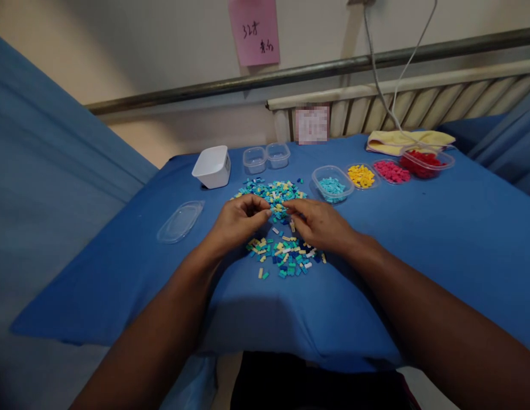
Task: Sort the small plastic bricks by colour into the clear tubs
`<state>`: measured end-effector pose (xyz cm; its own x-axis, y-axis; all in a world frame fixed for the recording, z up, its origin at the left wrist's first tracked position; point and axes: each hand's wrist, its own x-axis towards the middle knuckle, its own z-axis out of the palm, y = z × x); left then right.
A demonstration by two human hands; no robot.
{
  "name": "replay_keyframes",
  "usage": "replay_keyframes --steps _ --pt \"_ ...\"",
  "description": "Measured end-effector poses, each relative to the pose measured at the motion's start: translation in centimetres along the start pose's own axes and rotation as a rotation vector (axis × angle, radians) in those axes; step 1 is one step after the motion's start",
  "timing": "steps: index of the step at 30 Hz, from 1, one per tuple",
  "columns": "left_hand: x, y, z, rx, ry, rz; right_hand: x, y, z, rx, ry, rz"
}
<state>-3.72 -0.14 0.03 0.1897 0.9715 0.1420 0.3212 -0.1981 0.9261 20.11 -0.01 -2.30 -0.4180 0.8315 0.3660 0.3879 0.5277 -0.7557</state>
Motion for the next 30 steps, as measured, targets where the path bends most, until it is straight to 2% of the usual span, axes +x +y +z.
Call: replay_keyframes --steps 4,6,8,12,14,17,19,21,24,27,30 --pt "0.2 0.4 1.7 -0.175 -0.004 0.003 0.0 -1.7 0.6 0.184 0.050 -0.026" --pt "0.3 0.1 1.9 -0.210 -0.017 -0.002 0.1 -2.0 0.8 0.160 0.098 -0.005" --pt "0.4 -0.3 1.6 -0.156 -0.020 0.020 0.2 -2.0 0.5 0.111 0.131 0.016" --pt "0.6 -1.5 0.0 0.299 0.031 0.243 0.6 -0.4 -1.8 0.000 0.267 0.042" --pt "0.6 -2.0 -0.6 0.534 -0.020 0.358 0.8 1.1 -3.7 -0.149 0.335 0.042" --pt "0.6 -2.3 -0.6 0.729 -0.156 0.451 1.0 3.7 -6.1 -0.442 0.350 0.064" --pt "0.6 -2.3 -0.4 0.813 -0.220 0.468 1.0 5.0 -6.7 -0.576 0.336 0.070" --pt "0.7 -2.2 -0.5 0.871 -0.240 0.450 1.1 5.4 -6.5 -0.629 0.313 0.012" --pt "0.7 -2.1 -1.0 0.912 -0.149 0.395 1.4 4.7 -4.5 -0.581 0.243 -0.157" --pt "0.5 -1.8 -1.8 0.898 -0.087 0.363 1.6 3.5 -1.8 -0.512 0.033 -0.260" --pt "0.2 -1.5 -2.3 0.868 -0.187 0.347 1.5 2.8 -0.2 -0.534 -0.192 -0.233"
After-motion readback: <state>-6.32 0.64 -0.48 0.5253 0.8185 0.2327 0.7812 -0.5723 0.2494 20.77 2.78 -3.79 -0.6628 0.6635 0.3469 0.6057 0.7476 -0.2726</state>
